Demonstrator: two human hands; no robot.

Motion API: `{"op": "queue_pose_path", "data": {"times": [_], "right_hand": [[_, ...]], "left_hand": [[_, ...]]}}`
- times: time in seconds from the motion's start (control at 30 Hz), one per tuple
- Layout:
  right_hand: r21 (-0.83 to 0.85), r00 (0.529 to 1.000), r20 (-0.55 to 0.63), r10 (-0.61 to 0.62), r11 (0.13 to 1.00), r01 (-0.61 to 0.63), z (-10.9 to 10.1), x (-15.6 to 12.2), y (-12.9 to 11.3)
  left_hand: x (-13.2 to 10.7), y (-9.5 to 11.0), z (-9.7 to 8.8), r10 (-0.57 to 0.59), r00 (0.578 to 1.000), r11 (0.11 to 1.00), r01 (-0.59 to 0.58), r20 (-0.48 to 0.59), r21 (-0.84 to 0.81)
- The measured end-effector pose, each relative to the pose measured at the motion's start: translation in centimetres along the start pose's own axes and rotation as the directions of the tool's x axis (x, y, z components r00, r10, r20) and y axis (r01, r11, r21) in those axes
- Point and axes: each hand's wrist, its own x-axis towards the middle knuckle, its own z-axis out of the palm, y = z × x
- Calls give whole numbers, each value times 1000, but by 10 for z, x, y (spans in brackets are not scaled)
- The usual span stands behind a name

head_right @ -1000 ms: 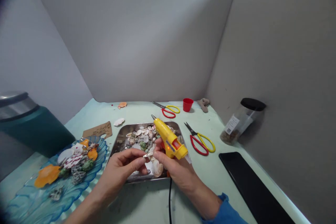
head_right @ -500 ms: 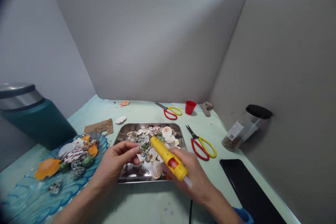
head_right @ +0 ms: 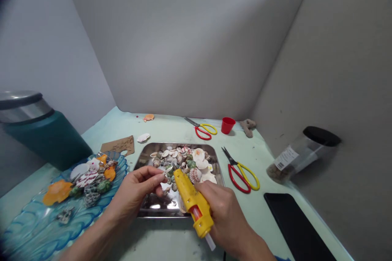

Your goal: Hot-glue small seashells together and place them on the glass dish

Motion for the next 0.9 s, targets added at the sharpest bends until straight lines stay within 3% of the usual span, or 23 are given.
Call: {"op": "queue_pose_path", "data": {"times": [0.47,0.9], "right_hand": [[-83,994,105,-32,996,41,-1,0,-5],[-135,995,35,-94,986,98,4,0,-4]], "left_hand": [[-3,4,3,17,999,1000,-16,-48,23],[0,-1,-3,-40,998,997,43,43,-71]]}}
